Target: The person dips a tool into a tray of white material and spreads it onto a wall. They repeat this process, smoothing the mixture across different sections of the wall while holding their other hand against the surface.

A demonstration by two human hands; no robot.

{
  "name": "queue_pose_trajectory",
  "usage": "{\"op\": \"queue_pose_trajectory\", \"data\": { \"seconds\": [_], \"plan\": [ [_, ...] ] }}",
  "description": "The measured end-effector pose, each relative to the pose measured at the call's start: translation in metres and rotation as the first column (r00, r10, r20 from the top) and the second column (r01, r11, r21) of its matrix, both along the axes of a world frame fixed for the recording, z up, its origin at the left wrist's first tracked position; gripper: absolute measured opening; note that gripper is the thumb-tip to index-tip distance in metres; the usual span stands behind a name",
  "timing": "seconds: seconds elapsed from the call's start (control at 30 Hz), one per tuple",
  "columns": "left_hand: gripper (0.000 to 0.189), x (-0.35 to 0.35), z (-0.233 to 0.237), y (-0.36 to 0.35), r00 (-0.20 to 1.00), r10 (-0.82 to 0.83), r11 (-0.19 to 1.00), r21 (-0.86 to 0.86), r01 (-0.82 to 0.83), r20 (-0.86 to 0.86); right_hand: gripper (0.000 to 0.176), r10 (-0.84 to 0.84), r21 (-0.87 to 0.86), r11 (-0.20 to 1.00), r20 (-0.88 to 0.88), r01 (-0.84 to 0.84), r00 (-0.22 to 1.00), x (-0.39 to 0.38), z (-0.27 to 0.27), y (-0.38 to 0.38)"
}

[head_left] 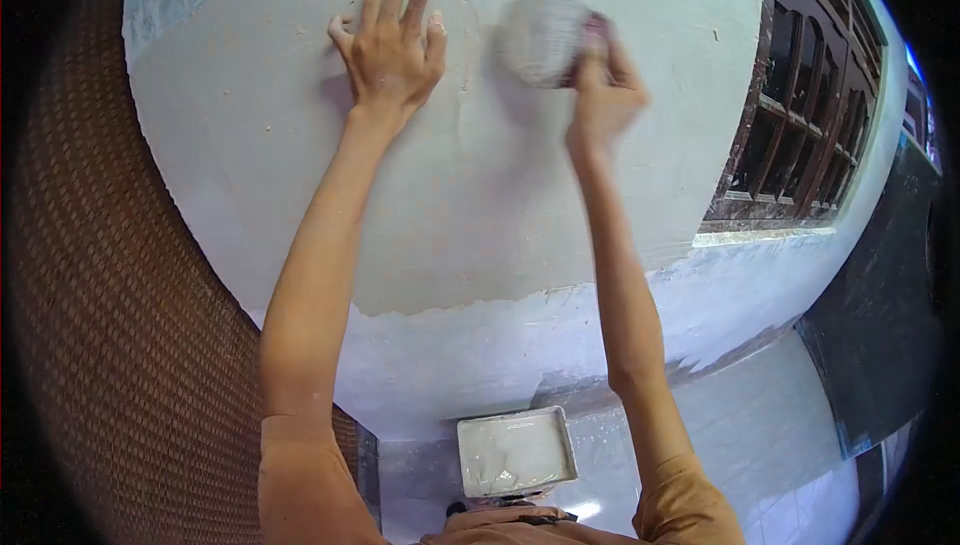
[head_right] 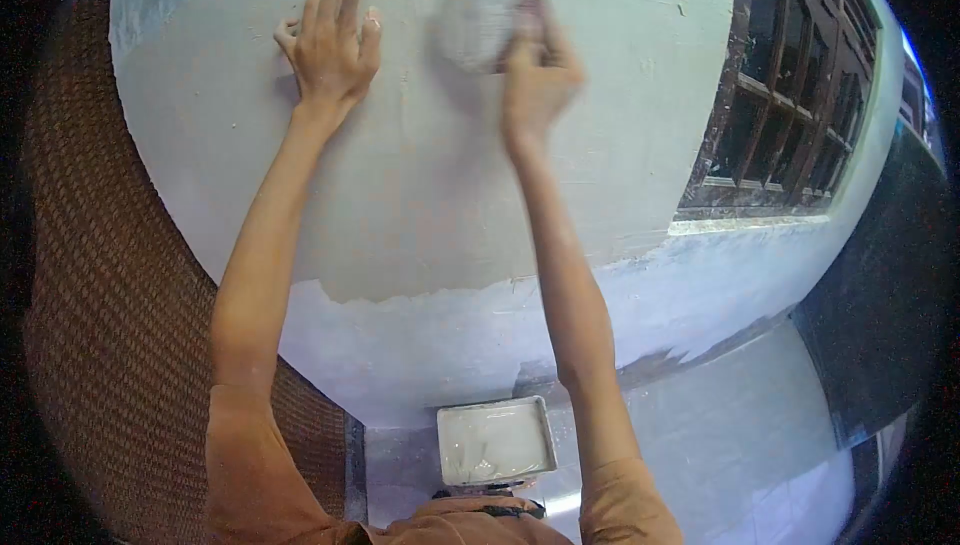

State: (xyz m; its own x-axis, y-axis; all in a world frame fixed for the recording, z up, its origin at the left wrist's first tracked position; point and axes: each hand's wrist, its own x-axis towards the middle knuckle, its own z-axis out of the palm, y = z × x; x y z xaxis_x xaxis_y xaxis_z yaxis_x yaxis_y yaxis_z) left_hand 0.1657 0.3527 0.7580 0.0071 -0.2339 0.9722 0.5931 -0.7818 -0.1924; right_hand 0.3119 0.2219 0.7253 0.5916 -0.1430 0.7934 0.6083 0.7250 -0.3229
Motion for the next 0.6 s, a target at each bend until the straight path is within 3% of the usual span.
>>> {"op": "queue_pose_trajectory", "data": {
  "seconds": [0.07, 0.13, 0.2, 0.27, 0.4, 0.47, 0.53, 0.6],
  "plan": [
    [0.055, -0.001, 0.001, -0.003, 0.997, 0.082, 0.997, -0.006, -0.082, -0.002, 0.031, -0.04, 0.031, 0.999, 0.156, 0.035, 0.987, 0.0, -0.001, 0.035],
    [0.067, -0.005, 0.001, 0.002, 0.985, 0.124, 0.984, -0.111, -0.137, -0.116, 0.029, -0.035, -0.065, 0.997, 0.042, 0.037, 0.998, 0.001, 0.005, 0.015],
    [0.069, -0.007, 0.002, 0.008, 0.986, 0.103, 0.987, -0.113, -0.118, -0.13, 0.028, -0.01, 0.045, 0.999, -0.095, 0.014, 0.995, 0.027, 0.009, -0.008],
    [0.071, -0.004, 0.0, 0.009, 0.987, 0.062, 0.989, -0.125, -0.081, -0.151, 0.028, -0.059, 0.146, 0.987, -0.1, 0.074, 0.993, 0.056, 0.004, -0.023],
    [0.066, -0.009, -0.015, -0.008, 0.995, -0.005, 0.991, -0.136, -0.009, -0.104, 0.03, -0.037, 0.081, 0.996, -0.1, 0.045, 0.994, 0.026, -0.019, -0.055],
    [0.065, -0.016, -0.041, -0.018, 0.996, -0.046, 0.986, -0.162, 0.033, -0.074, 0.031, -0.022, -0.035, 0.999, -0.036, 0.021, 0.999, 0.003, -0.047, -0.066],
    [0.062, -0.03, -0.076, -0.038, 0.967, -0.256, 0.938, -0.24, 0.252, 0.014, 0.028, -0.023, -0.099, 0.995, -0.013, 0.021, 1.0, -0.011, -0.082, -0.075],
    [0.059, -0.043, -0.129, -0.059, 0.965, -0.26, 0.909, -0.334, 0.25, 0.014, 0.028, -0.031, -0.243, 0.969, 0.067, 0.046, 0.997, -0.025, -0.126, -0.09]
  ]
}}
